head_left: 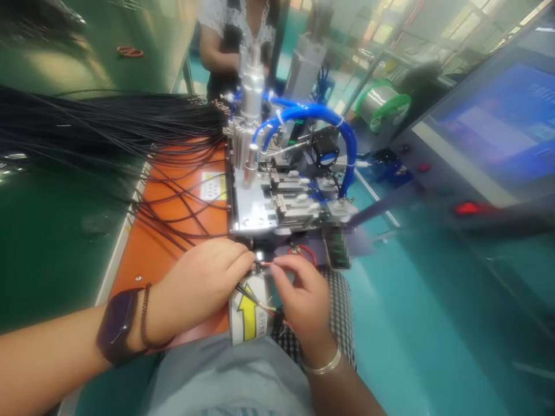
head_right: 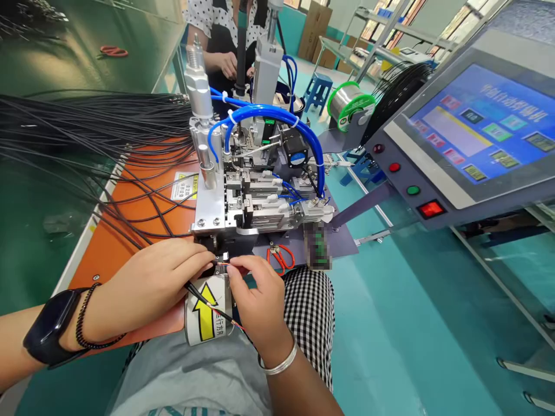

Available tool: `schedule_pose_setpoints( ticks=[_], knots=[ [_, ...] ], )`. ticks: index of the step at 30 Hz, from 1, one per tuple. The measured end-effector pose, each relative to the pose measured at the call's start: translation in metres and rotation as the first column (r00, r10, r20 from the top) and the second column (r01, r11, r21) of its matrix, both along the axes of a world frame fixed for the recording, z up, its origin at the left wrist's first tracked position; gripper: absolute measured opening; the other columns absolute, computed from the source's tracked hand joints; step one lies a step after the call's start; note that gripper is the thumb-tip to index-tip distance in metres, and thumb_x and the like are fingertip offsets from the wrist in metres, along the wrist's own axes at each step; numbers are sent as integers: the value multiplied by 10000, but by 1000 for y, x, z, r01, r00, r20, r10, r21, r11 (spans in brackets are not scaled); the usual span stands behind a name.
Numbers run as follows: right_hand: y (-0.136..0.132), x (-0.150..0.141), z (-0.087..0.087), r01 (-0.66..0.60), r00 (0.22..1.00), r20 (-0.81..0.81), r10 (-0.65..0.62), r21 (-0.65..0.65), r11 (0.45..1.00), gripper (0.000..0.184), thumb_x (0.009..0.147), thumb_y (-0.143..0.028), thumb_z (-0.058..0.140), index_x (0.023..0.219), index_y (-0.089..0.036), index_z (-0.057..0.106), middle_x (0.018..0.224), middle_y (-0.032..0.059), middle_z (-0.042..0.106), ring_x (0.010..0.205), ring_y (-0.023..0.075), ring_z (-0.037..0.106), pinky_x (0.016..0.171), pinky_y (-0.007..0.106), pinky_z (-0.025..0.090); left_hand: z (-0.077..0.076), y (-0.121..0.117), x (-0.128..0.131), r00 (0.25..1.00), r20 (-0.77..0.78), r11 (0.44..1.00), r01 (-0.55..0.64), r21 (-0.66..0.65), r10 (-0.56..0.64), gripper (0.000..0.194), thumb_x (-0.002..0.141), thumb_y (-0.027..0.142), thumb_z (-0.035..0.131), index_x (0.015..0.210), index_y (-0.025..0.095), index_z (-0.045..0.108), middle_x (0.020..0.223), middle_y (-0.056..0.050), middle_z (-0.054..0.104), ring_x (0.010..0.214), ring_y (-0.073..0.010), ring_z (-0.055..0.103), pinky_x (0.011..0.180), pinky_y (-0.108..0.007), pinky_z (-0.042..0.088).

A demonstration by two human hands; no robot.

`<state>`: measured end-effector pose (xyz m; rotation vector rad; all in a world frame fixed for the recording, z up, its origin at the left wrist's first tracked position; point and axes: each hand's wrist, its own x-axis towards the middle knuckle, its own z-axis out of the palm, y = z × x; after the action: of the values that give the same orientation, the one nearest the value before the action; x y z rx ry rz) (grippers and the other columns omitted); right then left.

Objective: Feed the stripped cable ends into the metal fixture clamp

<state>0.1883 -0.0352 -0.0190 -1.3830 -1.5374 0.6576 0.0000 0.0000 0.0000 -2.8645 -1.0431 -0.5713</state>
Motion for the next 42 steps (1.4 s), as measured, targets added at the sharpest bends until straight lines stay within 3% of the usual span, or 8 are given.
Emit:
schedule_pose_setpoints(
  ticks=[6, 11, 14, 20, 25, 30, 36, 42],
  knots=[
    [-4, -8, 5, -39, 996, 81, 26, 168, 985, 151, 858, -169, 583, 972, -243, 647, 850, 12, 694, 760, 161, 629, 733, 306, 503, 1, -4, -2, 998, 52, 998, -20, 59, 17, 152, 894, 172, 465, 969, 138, 593, 884, -74, 613, 795, -203, 560, 644, -332, 438],
    [-8, -11, 2, -57, 993, 115, 35, 191, 980, 191, 879, -171, 556, 1038, -249, 629, 866, 18, 698, 753, 163, 624, 720, 317, 494, 2, -4, 1, 996, 71, 992, -63, 109, 55, 130, 883, 192, 486, 918, 137, 599, 802, -64, 579, 732, -206, 520, 611, -336, 404],
    [-8, -13, 0, -133, 982, 153, 111, 146, 980, 126, 877, -176, 559, 918, -238, 661, 846, 19, 695, 779, 174, 608, 737, 329, 478, 3, -3, 3, 993, 81, 989, -94, 115, 85, 126, 882, 192, 483, 872, 143, 598, 757, -53, 553, 700, -197, 491, 600, -332, 382],
    [-4, -14, 10, 38, 999, 29, -39, 49, 998, 101, 882, -248, 556, 892, -222, 654, 834, 26, 674, 759, 172, 594, 685, 305, 473, 2, -4, 3, 992, 98, 991, -95, 96, 85, 118, 871, 209, 494, 787, 163, 563, 718, -40, 507, 673, -195, 439, 591, -337, 341],
    [-2, -16, 11, -46, 997, 68, 42, 60, 997, 147, 887, -180, 521, 834, -223, 651, 802, 14, 674, 759, 168, 592, 704, 308, 464, 1, -6, 4, 994, 78, 995, -78, 69, 72, 175, 828, 100, 450, 679, 184, 485, 670, -25, 446, 640, -189, 377, 574, -338, 301],
    [2, -16, 8, -127, 983, 144, 113, 90, 988, 148, 899, -186, 527, 905, -234, 666, 859, 16, 694, 814, 174, 607, 765, 322, 458, 1, -6, 3, 1000, 20, 997, -22, 73, 21, 176, 853, 104, 430, 764, 167, 567, 681, -23, 461, 642, -181, 390, 580, -338, 324],
    [15, -8, -2, -45, 992, 113, 49, -38, 998, 155, 910, -226, 514, 854, -232, 658, 854, 14, 686, 816, 175, 604, 744, 302, 451, 0, -4, -1, 1000, 0, 999, -29, -38, 29, 324, 872, 116, 441, 1175, 137, 553, 966, -91, 582, 848, -212, 522, 711, -359, 455],
    [21, 3, -11, -97, 995, -15, 96, -289, 952, 148, 863, -304, 576, 765, -210, 634, 765, -2, 657, 713, 155, 586, 633, 259, 434, -1, -1, -6, 1000, 17, 999, -11, -39, 11, 286, 901, 137, 437, 1143, 146, 588, 865, -81, 574, 794, -195, 514, 682, -340, 457]
  ],
)
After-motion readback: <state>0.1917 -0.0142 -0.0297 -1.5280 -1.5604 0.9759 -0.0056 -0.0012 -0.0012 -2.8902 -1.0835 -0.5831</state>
